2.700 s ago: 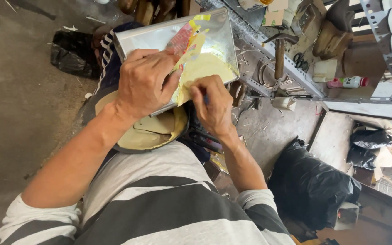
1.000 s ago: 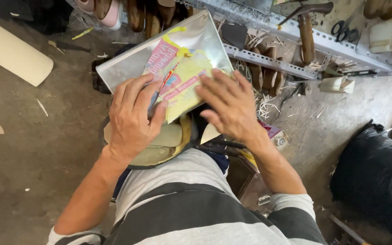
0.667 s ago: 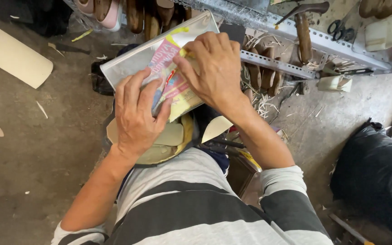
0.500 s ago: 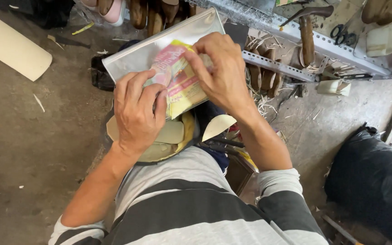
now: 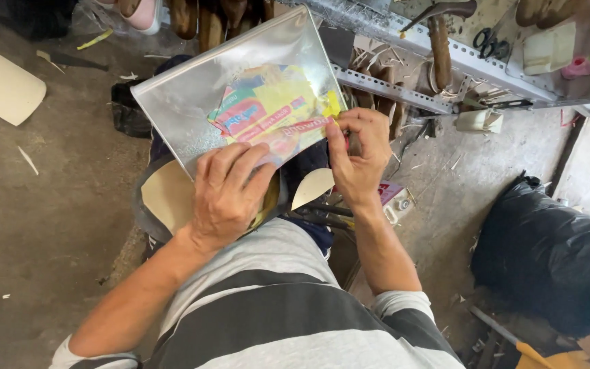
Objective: Shaping leather shoe uppers over a last using pliers and a hammer, and organizing shoe components in a workshop.
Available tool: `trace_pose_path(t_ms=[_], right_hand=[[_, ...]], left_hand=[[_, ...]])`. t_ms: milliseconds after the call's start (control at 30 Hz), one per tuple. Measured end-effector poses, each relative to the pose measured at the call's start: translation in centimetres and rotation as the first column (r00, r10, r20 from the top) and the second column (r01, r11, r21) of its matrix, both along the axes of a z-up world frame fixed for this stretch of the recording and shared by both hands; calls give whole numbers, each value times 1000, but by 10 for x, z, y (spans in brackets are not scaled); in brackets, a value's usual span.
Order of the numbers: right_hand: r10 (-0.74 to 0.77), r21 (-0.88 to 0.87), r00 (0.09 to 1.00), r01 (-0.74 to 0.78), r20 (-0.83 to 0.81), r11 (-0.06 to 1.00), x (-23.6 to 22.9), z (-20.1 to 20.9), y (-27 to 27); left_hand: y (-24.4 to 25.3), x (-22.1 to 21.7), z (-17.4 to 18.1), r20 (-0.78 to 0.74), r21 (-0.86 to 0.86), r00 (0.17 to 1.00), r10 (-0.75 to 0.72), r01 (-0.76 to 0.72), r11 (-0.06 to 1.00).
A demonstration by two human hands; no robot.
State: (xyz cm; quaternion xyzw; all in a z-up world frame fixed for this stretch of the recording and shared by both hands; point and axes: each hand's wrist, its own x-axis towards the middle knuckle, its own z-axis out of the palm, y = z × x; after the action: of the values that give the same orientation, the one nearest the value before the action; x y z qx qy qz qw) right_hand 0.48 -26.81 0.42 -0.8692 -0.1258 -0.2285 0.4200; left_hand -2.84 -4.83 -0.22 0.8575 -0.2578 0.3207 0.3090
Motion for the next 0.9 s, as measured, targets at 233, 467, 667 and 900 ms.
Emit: trace_pose_path(t_ms=[233,467,667,900], right_hand=[[-195,40,979,193,59,980,-2,-18,7],[-180,61,982,176,63,982,-4,-18,4],[63,-242,951,12,303,970,-22,-22,-4],[294,-515,946,-184,140,837,-9,-37,9]], left_hand=[[3,-2,6,-38,16,999,-21,22,1000],[1,-8,11,-136,152,989,-60,80,985],[9,-25,2,-154,321,988,-9,59,945],[19,-27,1,-249,431,963,100,18,902]])
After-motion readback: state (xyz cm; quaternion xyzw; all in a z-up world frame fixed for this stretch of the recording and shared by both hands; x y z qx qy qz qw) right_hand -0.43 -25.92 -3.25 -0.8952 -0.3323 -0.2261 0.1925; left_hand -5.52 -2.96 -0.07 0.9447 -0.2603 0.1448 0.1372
